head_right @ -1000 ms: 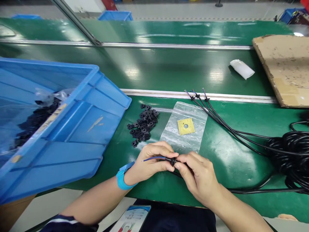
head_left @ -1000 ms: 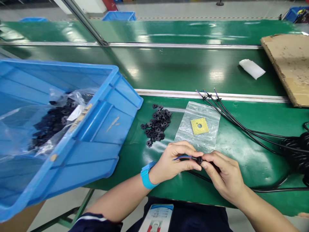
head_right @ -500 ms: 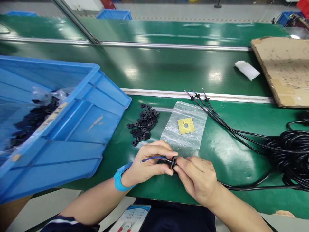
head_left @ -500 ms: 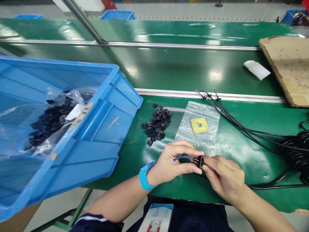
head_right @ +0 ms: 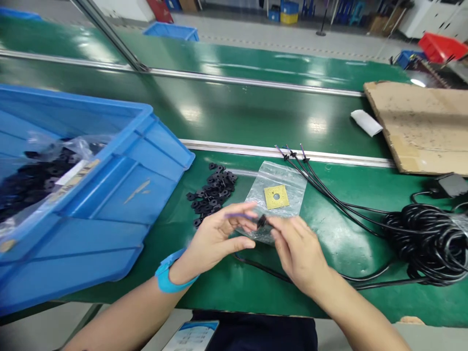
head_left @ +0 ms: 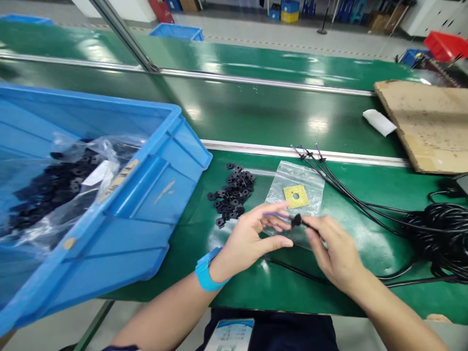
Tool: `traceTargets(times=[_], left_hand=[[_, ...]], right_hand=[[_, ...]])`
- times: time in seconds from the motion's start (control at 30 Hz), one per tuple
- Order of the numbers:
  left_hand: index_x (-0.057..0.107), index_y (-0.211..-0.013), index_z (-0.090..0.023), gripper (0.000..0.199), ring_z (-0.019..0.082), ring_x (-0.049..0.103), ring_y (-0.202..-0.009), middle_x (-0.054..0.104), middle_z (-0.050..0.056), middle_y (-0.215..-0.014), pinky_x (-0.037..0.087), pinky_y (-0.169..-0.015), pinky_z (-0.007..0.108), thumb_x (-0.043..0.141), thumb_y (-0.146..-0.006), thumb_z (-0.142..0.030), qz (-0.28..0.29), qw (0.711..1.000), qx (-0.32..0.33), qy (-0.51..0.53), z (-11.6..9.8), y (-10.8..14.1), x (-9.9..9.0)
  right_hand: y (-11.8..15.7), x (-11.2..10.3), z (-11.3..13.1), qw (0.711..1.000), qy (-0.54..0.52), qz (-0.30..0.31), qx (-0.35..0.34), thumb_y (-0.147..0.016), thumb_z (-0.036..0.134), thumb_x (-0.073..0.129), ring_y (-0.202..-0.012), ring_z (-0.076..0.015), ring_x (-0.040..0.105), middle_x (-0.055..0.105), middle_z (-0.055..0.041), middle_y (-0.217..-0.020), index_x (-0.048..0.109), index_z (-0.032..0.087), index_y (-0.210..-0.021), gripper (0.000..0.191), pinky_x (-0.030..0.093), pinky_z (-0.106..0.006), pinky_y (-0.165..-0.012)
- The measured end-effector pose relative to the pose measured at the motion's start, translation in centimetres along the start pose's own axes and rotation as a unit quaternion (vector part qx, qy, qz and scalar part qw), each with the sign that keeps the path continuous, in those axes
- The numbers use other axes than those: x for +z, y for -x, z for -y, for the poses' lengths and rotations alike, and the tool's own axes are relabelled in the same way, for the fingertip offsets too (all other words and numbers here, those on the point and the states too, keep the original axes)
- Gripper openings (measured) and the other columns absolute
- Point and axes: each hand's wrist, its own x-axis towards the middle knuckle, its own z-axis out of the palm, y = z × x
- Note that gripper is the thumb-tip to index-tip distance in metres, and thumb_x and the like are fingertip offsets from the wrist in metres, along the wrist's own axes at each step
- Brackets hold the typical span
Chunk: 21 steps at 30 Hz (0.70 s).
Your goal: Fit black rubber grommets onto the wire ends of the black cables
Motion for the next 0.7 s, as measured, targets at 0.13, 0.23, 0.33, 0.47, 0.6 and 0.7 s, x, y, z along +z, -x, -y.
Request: traceTargets(times=[0.13,0.23,0.33,0.47,0.6,0.7], left_hand=[[0.048,-0.147,-0.027,0.083,0.018,0.071,-0.095,0.065,0.010,-0.128,0.060,-0.083,0.029,0.089,-0.076,-0.034,-0.105,0.991,0.034,-0.079,-1.1,-0.8,-2.7],[0.063,-0.127,-0.023,0.053,0.019,0.068,-0.096,0.067,0.008,-0.119,0.057,-0.084,0.031,0.083,-0.081,-0.042,-0.090,0.965,0.056,-0.242,-2.5,-0.9,-5.2],[0.072,-0.107,-0.023,0.032,0.022,0.066,-0.101,0.070,0.005,-0.110,0.054,-0.090,0.034,0.077,-0.086,-0.047,0.044,0.922,0.042,-0.383,-3.4,-0.8,-7.2],[0.074,-0.103,-0.024,0.019,0.023,0.064,-0.102,0.071,0.005,-0.107,0.049,-0.094,0.038,0.067,-0.095,-0.039,0.105,0.863,0.033,-0.493,-3.3,-0.7,-8.3],[0.074,-0.104,-0.021,0.019,0.028,0.063,-0.098,0.073,0.007,-0.105,0.046,-0.086,0.043,0.060,-0.099,-0.031,0.000,0.787,-0.009,-0.617,-3.0,-0.9,-8.6],[0.076,-0.106,-0.020,0.022,0.030,0.062,-0.098,0.073,0.009,-0.104,0.045,-0.084,0.044,0.057,-0.100,-0.030,-0.035,0.753,-0.031,-0.657,-3.0,-1.2,-8.4]], right_hand=[[-4.6,-0.8,-4.6,0.993,0.098,-0.058,0.023,-0.102,0.018,0.045,-0.111,-0.0223,0.064,0.066,-0.0120,-0.119,0.059,0.021,-0.136,0.037,0.055,-0.039,-0.097],[-8.2,-0.1,-10.1,0.980,0.162,-0.092,0.067,-0.101,0.020,0.041,-0.114,-0.0261,0.062,0.064,-0.0157,-0.121,0.060,0.017,-0.138,0.041,0.052,-0.046,-0.102],[-9.9,0.7,-13.2,0.966,0.228,-0.018,0.124,-0.096,0.020,0.051,-0.120,-0.0356,0.057,0.059,-0.0259,-0.130,0.054,0.003,-0.141,0.049,0.048,-0.055,-0.104],[-7.0,0.6,-8.3,0.973,0.222,0.044,0.042,-0.099,0.031,0.057,-0.111,-0.0320,0.060,0.065,-0.0180,-0.118,0.061,0.011,-0.131,0.038,0.052,-0.050,-0.096],[-0.1,1.3,-0.1,0.967,0.150,0.191,-0.074,-0.100,0.043,0.056,-0.075,-0.0247,0.062,0.064,-0.0067,-0.082,0.066,0.017,-0.099,0.028,0.055,-0.040,-0.066],[4.0,3.0,2.1,0.962,0.155,0.209,-0.079,-0.101,0.026,0.052,-0.071,-0.0237,0.062,0.062,-0.0043,-0.080,0.063,0.017,-0.100,0.014,0.055,-0.039,-0.062]])
